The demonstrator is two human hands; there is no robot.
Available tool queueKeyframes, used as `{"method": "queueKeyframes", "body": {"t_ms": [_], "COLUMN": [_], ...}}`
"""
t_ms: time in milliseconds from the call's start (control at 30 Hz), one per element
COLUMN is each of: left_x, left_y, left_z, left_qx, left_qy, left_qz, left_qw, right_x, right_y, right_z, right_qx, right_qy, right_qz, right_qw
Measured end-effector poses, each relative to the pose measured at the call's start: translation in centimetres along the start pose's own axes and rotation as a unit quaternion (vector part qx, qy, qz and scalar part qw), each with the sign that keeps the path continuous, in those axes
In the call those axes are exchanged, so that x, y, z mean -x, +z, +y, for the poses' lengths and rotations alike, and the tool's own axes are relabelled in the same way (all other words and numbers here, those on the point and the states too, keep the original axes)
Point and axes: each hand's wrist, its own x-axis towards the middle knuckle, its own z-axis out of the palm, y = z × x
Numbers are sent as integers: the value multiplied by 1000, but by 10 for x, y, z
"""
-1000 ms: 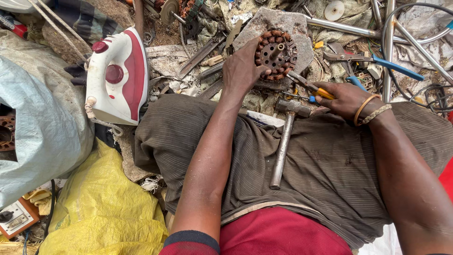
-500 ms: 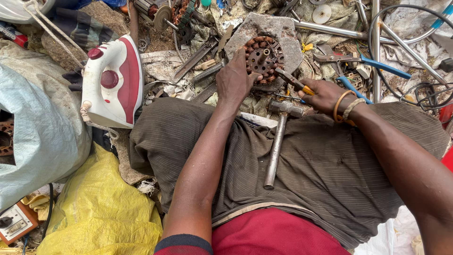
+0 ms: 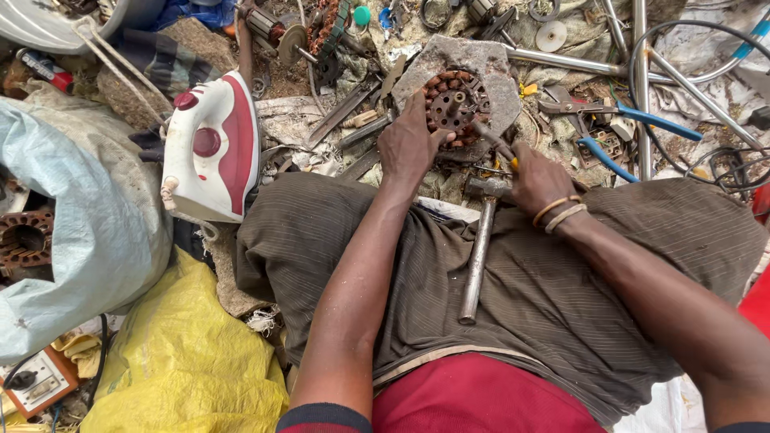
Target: The person uses pliers to pull copper wire coils out of a motor stator. They repeatedly grip and extract individual coils from the stator slots.
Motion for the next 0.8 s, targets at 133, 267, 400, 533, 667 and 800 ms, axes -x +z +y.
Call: {"method": "queueKeyframes", "body": {"t_ms": [133, 267, 400, 533, 667, 800], "left_x": [-4, 6, 31, 34, 19, -9], "left_y": [-7, -43, -48, -27, -100, -255], "left_z": [-5, 7, 25, 43, 41, 5], "left_qx": [27, 120, 298, 310, 290, 231], "left_qy": [31, -42, 29, 22, -10, 102], "left_qz": [36, 83, 20, -49, 201, 475], "left_qw": [998, 988, 954, 949, 936, 843], "right_x": [-5, -2, 21, 30, 29, 21], "right_y": [9, -7, -15, -18, -32, -37], "right_z": [2, 5, -7, -23, -11, 9], "right_qx": [158, -60, -160, -253, -391, -422], "right_qy": [-127, -52, -5, -67, -112, -31], "right_qz": [156, 101, -51, -118, -176, -178], "right_qw": [967, 992, 986, 958, 896, 889]}}
